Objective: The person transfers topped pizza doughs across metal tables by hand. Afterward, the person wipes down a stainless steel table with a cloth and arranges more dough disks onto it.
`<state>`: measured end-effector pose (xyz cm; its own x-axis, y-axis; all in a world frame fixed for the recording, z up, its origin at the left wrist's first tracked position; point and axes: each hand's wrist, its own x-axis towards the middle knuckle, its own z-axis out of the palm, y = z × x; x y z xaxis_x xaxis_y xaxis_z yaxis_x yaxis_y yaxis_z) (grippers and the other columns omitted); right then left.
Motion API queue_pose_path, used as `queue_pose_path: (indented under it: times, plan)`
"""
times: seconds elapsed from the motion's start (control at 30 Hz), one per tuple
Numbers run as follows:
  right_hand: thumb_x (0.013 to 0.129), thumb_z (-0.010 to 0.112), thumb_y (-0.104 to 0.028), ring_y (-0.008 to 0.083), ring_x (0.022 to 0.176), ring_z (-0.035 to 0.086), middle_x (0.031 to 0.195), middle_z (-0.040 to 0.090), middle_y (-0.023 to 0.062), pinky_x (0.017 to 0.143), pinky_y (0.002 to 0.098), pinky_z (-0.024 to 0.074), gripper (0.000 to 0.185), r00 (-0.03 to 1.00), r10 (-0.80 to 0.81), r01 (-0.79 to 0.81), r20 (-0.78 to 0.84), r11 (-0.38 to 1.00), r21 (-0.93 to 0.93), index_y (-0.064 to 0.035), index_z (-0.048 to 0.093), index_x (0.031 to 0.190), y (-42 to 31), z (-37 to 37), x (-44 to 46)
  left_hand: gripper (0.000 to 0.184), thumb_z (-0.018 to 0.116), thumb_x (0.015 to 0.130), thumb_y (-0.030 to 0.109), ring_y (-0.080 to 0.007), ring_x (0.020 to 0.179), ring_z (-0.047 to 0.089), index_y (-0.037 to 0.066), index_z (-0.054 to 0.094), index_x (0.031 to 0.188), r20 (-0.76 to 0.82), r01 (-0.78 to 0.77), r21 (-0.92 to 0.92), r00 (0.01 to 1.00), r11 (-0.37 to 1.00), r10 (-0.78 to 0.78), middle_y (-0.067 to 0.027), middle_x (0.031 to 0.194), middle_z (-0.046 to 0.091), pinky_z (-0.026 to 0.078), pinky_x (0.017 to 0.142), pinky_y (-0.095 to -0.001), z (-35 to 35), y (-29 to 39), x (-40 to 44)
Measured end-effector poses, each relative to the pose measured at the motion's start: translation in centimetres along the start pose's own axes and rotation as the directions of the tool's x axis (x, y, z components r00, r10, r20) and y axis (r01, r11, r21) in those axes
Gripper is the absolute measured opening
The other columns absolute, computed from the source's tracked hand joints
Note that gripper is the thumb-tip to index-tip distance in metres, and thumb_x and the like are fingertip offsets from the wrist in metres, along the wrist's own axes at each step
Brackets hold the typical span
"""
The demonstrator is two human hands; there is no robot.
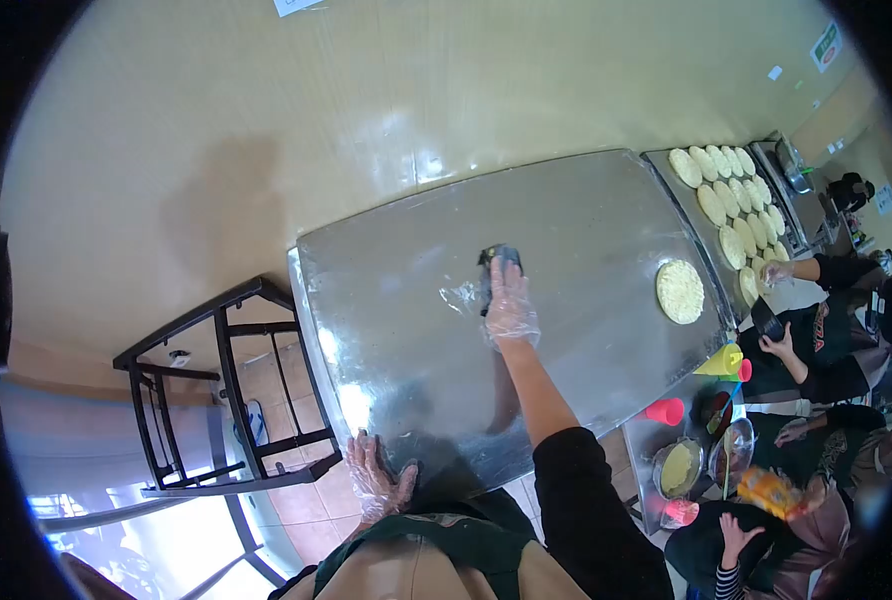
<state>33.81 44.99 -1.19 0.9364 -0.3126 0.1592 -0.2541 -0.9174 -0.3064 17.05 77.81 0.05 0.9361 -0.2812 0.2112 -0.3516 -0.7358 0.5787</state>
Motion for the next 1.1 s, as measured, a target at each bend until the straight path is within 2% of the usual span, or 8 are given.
queue_pose_path:
  times: [0.4, 0.6, 0.7, 0.77, 0.83, 0.9, 1.0, 1.1]
  plan:
    - [0.078, 0.047, 0.0, 0.0341, 0.123, 0.04, 0.132, 0.042, 0.0209, 0.105, 0.0416, 0.0297, 0.063, 0.978, -0.205, 0.205, 0.027, 0.979, 0.004, -0.0064, 0.028, 0.138, -6.5, 1.5, -2.5, 0.081, 0.069, 0.07, 0.039, -0.0479, 0.124, 0.027, 0.005, 0.028, 0.131, 0.038, 0.04, 0.022, 0.998, 0.999, -0.041, -0.0254, 0.134, 0.032, 0.02, 0.101, -0.059, -0.2, 0.2, -0.1]
    - [0.081, 0.046, -0.003, 0.0344, 0.093, 0.058, 0.105, 0.059, 0.0205, 0.082, 0.0419, 0.0481, 0.043, 0.943, -0.306, 0.321, -0.127, 0.939, 0.121, -0.0083, 0.048, 0.123, -8.5, 0.5, -5.3, 0.082, 0.069, 0.07, 0.041, -0.0461, 0.126, 0.024, 0.005, 0.028, 0.131, 0.089, 0.072, 0.05, 0.993, 0.996, -0.076, -0.0252, 0.135, 0.03, 0.017, 0.102, -0.0582, -0.9, 0.4, -0.4]
    - [0.086, 0.044, -0.005, 0.0294, 0.077, 0.061, 0.089, 0.062, 0.0158, 0.076, 0.0401, 0.0494, 0.031, 0.988, -0.1, 0.06, 0.116, 0.95, 0.308, -0.0054, 0.053, 0.116, -8.1, 0.4, -5.4, 0.083, 0.069, 0.069, 0.041, -0.0457, 0.126, 0.024, 0.005, 0.028, 0.131, 0.068, 0.045, 0.038, 0.997, 0.998, -0.047, -0.0249, 0.135, 0.029, 0.016, 0.102, -0.0582, -1.0, 0.4, -0.7]
    - [0.088, 0.045, -0.008, 0.0223, 0.074, 0.061, 0.082, 0.062, 0.0117, 0.067, 0.034, 0.0519, 0.028, 0.801, 0.322, -0.57, 0.505, 0.154, 0.807, -0.0034, 0.053, 0.115, -6.6, -0.1, -4.8, 0.083, 0.069, 0.069, 0.042, -0.0457, 0.127, 0.023, 0.005, 0.028, 0.131, 0.084, 0.061, 0.046, 0.994, 0.997, -0.065, -0.0248, 0.135, 0.029, 0.017, 0.102, -0.0582, -1.2, 0.4, -0.6]
    - [0.088, 0.048, -0.01, 0.0173, 0.072, 0.06, 0.08, 0.06, 0.0076, 0.056, 0.0284, 0.0518, 0.024, 0.76, 0.35, -0.554, 0.548, -0.092, 0.827, -0.0024, 0.057, 0.109, -3.7, -2.0, -4.4, 0.083, 0.068, 0.07, 0.042, -0.0459, 0.128, 0.022, 0.005, 0.027, 0.132, 0.1, 0.064, 0.035, 0.993, 0.997, -0.068, -0.0248, 0.136, 0.029, 0.017, 0.102, -0.0585, -1.3, 0.3, -0.7]
    - [0.086, 0.052, -0.014, 0.0184, 0.074, 0.06, 0.081, 0.06, 0.0092, 0.059, 0.026, 0.053, 0.024, 0.8, 0.524, -0.521, 0.292, 0.367, 0.77, -0.0008, 0.06, 0.104, -1.3, -3.4, -3.8, 0.083, 0.068, 0.071, 0.041, -0.0459, 0.128, 0.022, 0.005, 0.027, 0.133, 0.103, 0.066, 0.03, 0.992, 0.997, -0.069, -0.025, 0.137, 0.028, 0.017, 0.102, -0.0586, -1.6, 0.3, -0.7]
    - [0.086, 0.054, -0.021, 0.0188, 0.079, 0.061, 0.096, 0.06, 0.0148, 0.071, 0.0288, 0.0528, 0.029, 0.754, 0.632, -0.491, 0.178, 0.363, 0.792, 0.0013, 0.061, 0.103, -0.3, -5.1, -3.8, 0.082, 0.067, 0.072, 0.041, -0.0459, 0.128, 0.022, 0.005, 0.026, 0.133, 0.111, 0.074, 0.017, 0.991, 0.997, -0.075, -0.0253, 0.138, 0.027, 0.016, 0.102, -0.0587, -1.8, 0.4, -0.5]
    - [0.084, 0.054, -0.025, 0.0308, 0.098, 0.057, 0.11, 0.056, 0.0213, 0.088, 0.035, 0.0451, 0.038, 0.852, 0.503, -0.382, -0.145, 0.787, 0.485, 0.002, 0.056, 0.111, 3.0, -0.9, -3.5, 0.082, 0.067, 0.072, 0.042, -0.0457, 0.128, 0.022, 0.005, 0.026, 0.133, 0.105, 0.081, 0.0, 0.991, 0.997, -0.08, -0.0252, 0.138, 0.027, 0.016, 0.103, -0.0587, -1.6, 0.3, -0.5]
